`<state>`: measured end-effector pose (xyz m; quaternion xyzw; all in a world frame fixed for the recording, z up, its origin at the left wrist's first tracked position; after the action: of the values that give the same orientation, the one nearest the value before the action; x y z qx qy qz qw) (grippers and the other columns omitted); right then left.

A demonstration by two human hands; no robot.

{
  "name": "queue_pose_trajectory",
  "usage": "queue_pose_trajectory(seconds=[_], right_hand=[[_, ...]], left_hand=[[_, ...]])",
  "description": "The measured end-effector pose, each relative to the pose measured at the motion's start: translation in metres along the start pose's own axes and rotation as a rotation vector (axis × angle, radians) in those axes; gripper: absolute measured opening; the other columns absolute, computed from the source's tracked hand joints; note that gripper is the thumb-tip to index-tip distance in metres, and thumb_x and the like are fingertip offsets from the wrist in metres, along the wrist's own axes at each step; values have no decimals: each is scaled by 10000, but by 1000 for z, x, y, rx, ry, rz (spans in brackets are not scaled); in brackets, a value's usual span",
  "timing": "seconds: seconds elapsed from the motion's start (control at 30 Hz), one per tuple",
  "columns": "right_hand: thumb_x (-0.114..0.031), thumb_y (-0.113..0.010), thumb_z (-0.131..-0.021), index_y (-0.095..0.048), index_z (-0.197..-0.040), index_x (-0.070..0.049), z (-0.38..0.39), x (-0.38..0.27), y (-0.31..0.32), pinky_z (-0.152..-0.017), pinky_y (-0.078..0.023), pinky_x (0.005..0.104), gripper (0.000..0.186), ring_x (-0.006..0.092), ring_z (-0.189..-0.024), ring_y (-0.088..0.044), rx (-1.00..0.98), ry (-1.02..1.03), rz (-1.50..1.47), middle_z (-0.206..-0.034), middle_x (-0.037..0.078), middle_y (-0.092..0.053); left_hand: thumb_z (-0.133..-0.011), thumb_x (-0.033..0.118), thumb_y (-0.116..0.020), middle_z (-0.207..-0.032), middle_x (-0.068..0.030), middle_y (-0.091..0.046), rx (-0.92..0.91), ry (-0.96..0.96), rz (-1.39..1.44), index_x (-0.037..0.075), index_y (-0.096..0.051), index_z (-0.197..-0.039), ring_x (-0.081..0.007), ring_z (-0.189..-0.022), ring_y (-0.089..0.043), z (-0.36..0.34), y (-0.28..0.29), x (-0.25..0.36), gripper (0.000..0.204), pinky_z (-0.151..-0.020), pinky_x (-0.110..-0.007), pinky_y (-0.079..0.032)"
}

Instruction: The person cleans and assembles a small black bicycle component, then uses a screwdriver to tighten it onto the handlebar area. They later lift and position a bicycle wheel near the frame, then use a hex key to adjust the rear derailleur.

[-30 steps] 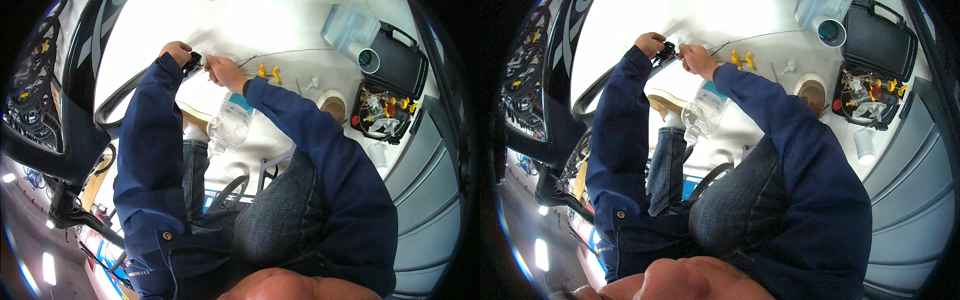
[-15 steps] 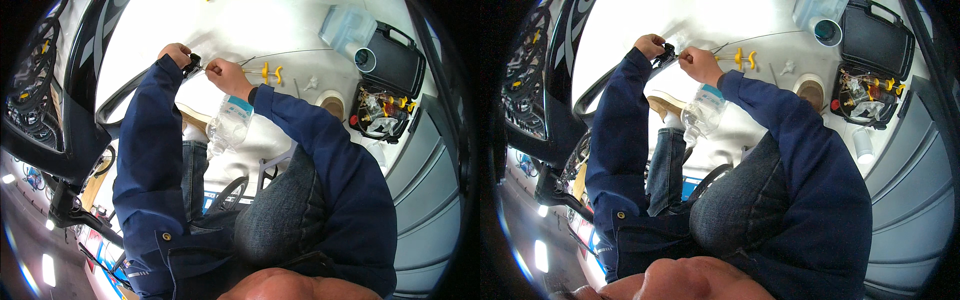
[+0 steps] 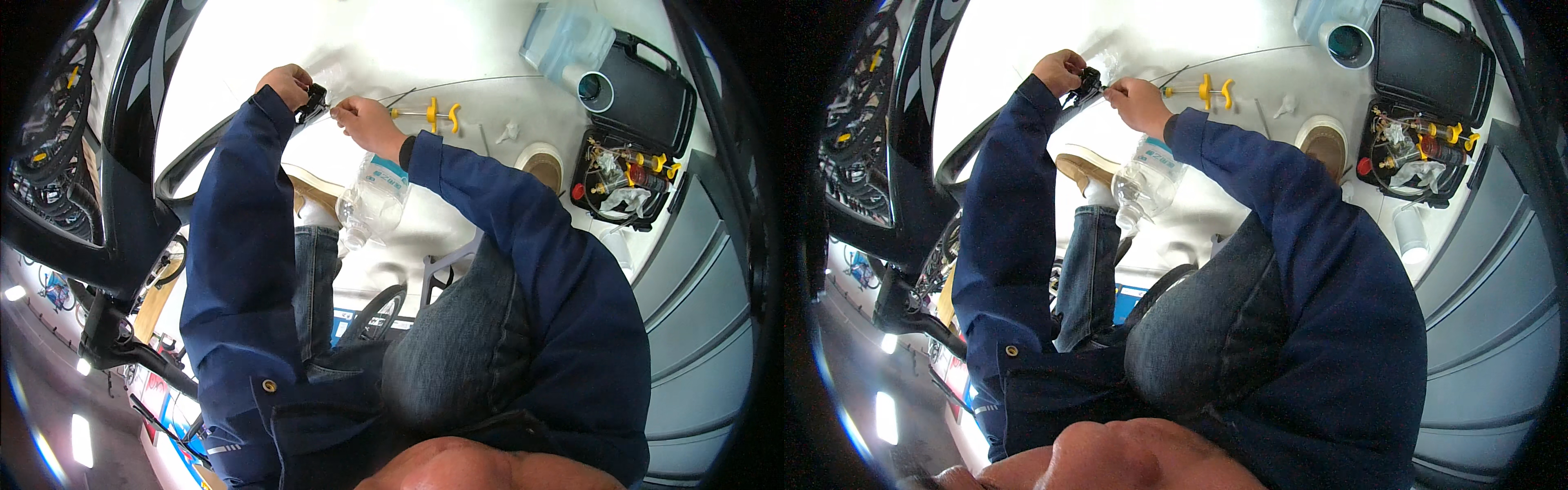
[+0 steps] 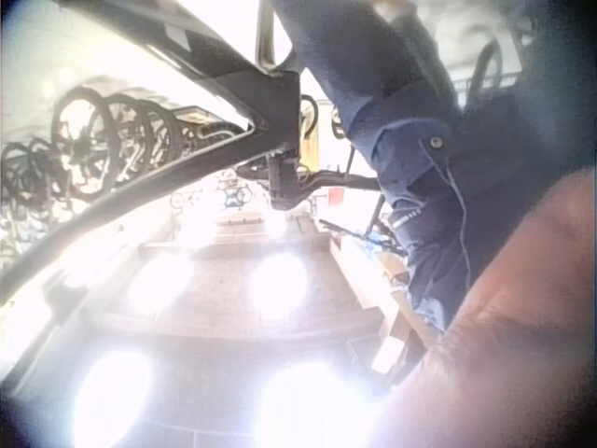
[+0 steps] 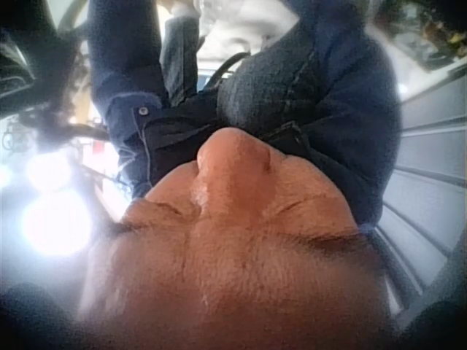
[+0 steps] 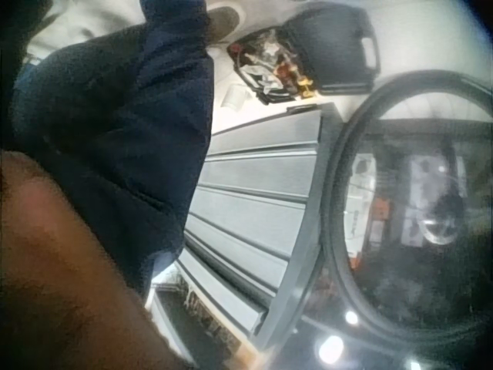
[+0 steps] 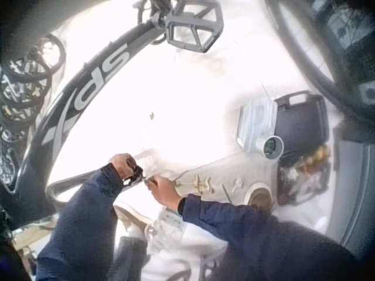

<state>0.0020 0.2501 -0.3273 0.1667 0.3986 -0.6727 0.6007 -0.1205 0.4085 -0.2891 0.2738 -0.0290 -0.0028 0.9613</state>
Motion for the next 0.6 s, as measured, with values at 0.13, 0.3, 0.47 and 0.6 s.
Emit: queue_pose_trajectory(seconds=[0.13,0.3,0.47,0.6], right_hand=[[-333,-589,-1061,-698,-1115,10,2,-3,-1,-647,-502,292,364,128,-719,-587,4,-8,-70,-886,48,-663],[-351,-541,-1094,-682,-1041,-39,-3,6,-13,-511,-334,232,346,61,-608,-381,-164,-209,-474,-755,-37,-488],[-329,-531,-1093,-672,-970,-48,-7,3,-17,-481,-310,235,338,54,-574,-368,-250,-205,-555,-732,-48,-472],[-314,-538,-1087,-668,-941,-48,-7,-1,-13,-464,-304,241,330,61,-560,-372,-218,-166,-463,-732,-43,-486]], left_hand=[[-759,9,-711,-1047,-98,-780,40,-80,-137,80,-767,-1100,-250,-982,-742,7,5,10,353,-887,-342,-589],[-782,5,-769,-1060,-83,-784,17,20,-94,86,-774,-1120,-216,-980,-746,13,10,9,348,-882,-324,-595],[-797,-14,-794,-1028,-79,-790,45,55,-63,76,-780,-1106,-210,-962,-750,17,11,10,323,-888,-322,-597],[-804,-28,-791,-1049,-86,-787,27,85,-11,67,-775,-1115,-204,-971,-748,19,8,7,326,-893,-322,-599]])
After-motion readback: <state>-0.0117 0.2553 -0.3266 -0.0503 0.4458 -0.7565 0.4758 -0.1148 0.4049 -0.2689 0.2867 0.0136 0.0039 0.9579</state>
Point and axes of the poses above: each hand's wrist, its own z-axis away from the middle knuckle, its own y-axis out of the back of the hand, x = y × z, the point moved 7 cm from there along -z, towards the middle knuckle
